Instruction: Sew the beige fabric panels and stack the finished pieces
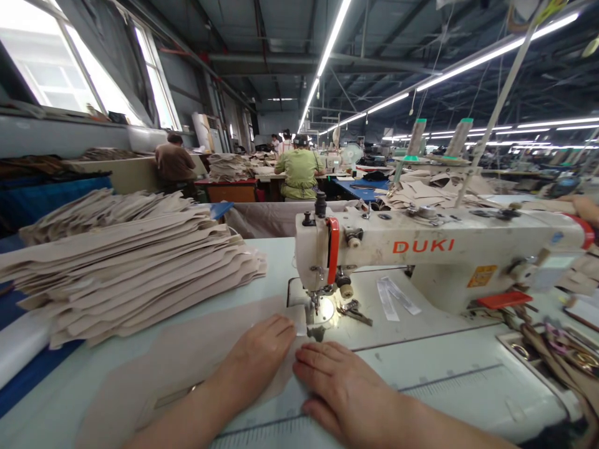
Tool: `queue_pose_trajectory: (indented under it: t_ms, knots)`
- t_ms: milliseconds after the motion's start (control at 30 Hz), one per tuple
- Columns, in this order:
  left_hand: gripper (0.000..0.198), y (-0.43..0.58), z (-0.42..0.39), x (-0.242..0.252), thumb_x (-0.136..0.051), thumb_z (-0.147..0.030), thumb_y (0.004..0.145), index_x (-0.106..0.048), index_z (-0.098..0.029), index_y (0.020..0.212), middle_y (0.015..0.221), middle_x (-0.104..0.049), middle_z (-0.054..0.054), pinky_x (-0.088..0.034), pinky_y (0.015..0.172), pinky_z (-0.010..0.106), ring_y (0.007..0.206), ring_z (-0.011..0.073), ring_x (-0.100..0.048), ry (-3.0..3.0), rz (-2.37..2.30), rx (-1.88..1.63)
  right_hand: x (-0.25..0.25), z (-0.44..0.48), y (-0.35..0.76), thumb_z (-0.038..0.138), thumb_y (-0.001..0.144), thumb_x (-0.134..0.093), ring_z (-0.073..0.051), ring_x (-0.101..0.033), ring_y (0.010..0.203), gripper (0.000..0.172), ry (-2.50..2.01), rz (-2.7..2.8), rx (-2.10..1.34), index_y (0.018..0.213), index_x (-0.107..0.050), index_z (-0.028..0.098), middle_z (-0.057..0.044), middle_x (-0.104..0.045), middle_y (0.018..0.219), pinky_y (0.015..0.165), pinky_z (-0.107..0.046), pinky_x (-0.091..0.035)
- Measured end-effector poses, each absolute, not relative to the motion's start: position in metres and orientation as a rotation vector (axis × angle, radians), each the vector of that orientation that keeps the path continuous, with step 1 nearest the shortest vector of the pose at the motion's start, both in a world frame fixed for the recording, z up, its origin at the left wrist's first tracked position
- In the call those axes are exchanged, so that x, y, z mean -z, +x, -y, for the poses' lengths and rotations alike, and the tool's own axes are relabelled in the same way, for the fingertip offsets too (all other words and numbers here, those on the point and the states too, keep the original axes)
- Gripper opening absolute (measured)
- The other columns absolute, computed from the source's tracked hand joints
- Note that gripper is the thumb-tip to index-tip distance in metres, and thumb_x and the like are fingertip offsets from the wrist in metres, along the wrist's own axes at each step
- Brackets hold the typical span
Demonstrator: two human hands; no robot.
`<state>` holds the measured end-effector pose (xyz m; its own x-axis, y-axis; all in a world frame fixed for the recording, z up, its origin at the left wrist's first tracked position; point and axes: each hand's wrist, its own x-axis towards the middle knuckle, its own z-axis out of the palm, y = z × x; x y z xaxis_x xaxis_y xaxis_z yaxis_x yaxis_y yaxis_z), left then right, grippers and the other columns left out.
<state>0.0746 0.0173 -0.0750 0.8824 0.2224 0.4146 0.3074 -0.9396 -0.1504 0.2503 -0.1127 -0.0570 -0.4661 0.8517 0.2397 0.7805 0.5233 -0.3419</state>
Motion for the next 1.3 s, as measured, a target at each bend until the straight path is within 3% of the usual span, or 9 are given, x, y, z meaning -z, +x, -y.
queue_pose_trajectory:
  t_ms: [400,500,667,1000,1300]
  knots:
    - [0.029,0.074,-0.017,0.079,-0.039,0.001,0.084,-0.061,-0.015,0.094,0.094,-0.069,0.007,-0.054,0.083,0.034,0.087,0.0203,-0.064,-2.835,0.411,0.564,0.059,0.112,0.253,0.036,0.096,-0.05,-0.022,-0.043,0.131,0.046,-1.337,2.387,-0.286,0.134,-0.052,0.011,-0.011,-0.051,0.141,0.114,-0.03,-0.025]
    - [0.029,0.073,-0.016,0.078,-0.039,0.001,0.084,-0.062,-0.015,0.092,0.094,-0.068,0.007,-0.054,0.083,0.034,0.087,0.0208,-0.064,-2.859,0.449,0.535,0.052,0.108,0.257,0.031,0.095,-0.051,-0.021,-0.048,0.124,0.038,-1.303,2.407,-0.286,0.127,-0.058,0.012,-0.011,-0.059,0.131,0.11,-0.028,-0.031]
    - [0.032,0.072,-0.012,0.071,-0.04,0.001,0.082,-0.064,-0.014,0.096,0.095,-0.069,0.008,-0.055,0.084,0.035,0.089,0.021,-0.064,-2.893,0.462,0.506,0.04,0.085,0.263,0.021,0.094,-0.05,-0.02,-0.058,0.095,0.022,-1.488,2.357,-0.172,0.11,-0.064,0.014,-0.008,-0.066,0.099,0.09,-0.03,-0.046]
    - [0.038,0.057,-0.013,0.076,-0.034,-0.011,0.096,-0.062,-0.013,0.121,0.117,-0.068,0.009,-0.049,0.099,0.032,0.11,0.0177,-0.061,-2.797,0.336,0.586,0.056,0.066,0.262,0.019,0.093,-0.053,-0.021,-0.053,0.092,0.017,-1.498,2.39,0.053,0.103,-0.066,0.015,-0.007,-0.062,0.092,0.087,-0.031,-0.045]
    - [0.041,0.077,-0.017,0.079,-0.031,-0.011,0.096,-0.064,-0.013,0.12,0.118,-0.069,0.009,-0.051,0.097,0.031,0.109,0.018,-0.063,-2.808,0.262,0.605,0.053,0.069,0.274,0.017,0.093,-0.052,-0.02,-0.054,0.089,0.015,-1.551,2.334,0.072,0.097,-0.067,0.015,-0.006,-0.063,0.088,0.086,-0.03,-0.045]
